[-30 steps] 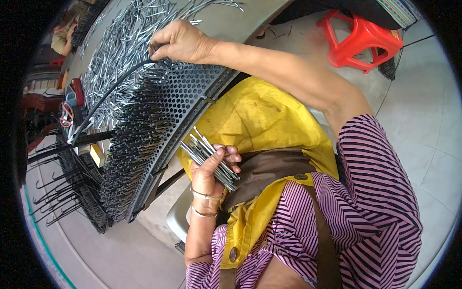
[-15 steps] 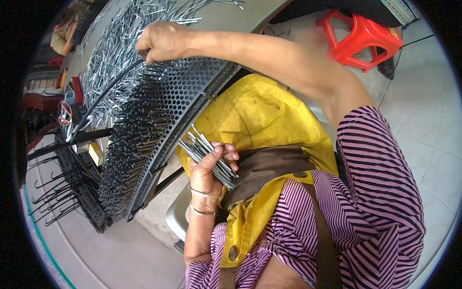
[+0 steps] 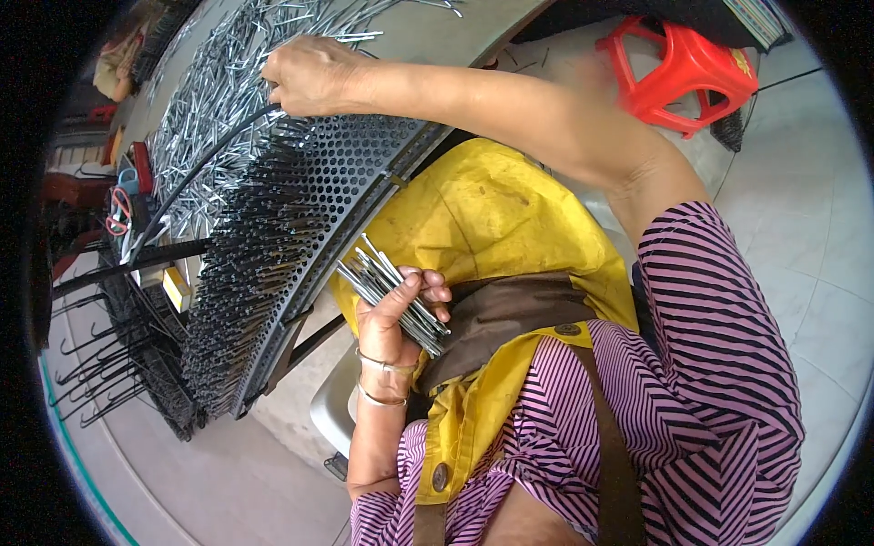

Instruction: Sorting and placing thin metal rods into a perforated assembly rack at a factory workstation.

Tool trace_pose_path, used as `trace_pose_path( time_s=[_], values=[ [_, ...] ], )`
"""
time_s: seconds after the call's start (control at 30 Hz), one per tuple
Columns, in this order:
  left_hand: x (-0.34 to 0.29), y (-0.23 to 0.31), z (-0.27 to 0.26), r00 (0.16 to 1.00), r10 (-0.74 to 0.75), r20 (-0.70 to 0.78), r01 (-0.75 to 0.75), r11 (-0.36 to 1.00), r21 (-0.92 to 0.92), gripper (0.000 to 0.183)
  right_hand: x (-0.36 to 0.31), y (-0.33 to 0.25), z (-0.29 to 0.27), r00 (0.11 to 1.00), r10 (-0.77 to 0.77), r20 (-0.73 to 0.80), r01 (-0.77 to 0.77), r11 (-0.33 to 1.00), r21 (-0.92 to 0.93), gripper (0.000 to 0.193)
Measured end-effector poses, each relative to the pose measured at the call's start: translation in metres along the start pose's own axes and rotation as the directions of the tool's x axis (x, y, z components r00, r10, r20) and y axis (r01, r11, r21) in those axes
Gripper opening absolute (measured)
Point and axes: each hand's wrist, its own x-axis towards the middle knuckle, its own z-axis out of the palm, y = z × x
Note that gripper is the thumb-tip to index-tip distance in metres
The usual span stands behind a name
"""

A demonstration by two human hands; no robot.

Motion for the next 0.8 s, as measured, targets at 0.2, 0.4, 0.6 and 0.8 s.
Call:
trace_pose_path(
  time_s=[0.2,0.4,0.6,0.8],
  values=[
    [0.001,-0.001,-0.001,1.000,-0.002,0.003,0.002,1.000,-0.006,0.010,-0.001,0.003,0.005,0.985,-0.079,-0.153,0.084,0.996,0.031,0.010],
    [0.002,-0.001,-0.001,1.000,0.001,0.010,-0.001,1.000,-0.003,0.010,-0.010,0.005,0.010,0.984,-0.094,-0.152,0.099,0.995,0.029,0.006],
    [0.002,-0.003,-0.002,0.999,-0.008,0.037,0.008,1.000,-0.007,0.009,-0.007,0.006,0.009,0.979,-0.047,-0.201,0.057,0.997,0.047,0.011],
    [0.001,-0.005,-0.002,0.998,-0.022,0.065,0.023,1.000,-0.017,0.010,0.005,-0.002,0.016,0.952,-0.178,-0.248,0.177,0.984,-0.029,0.031]
  ],
)
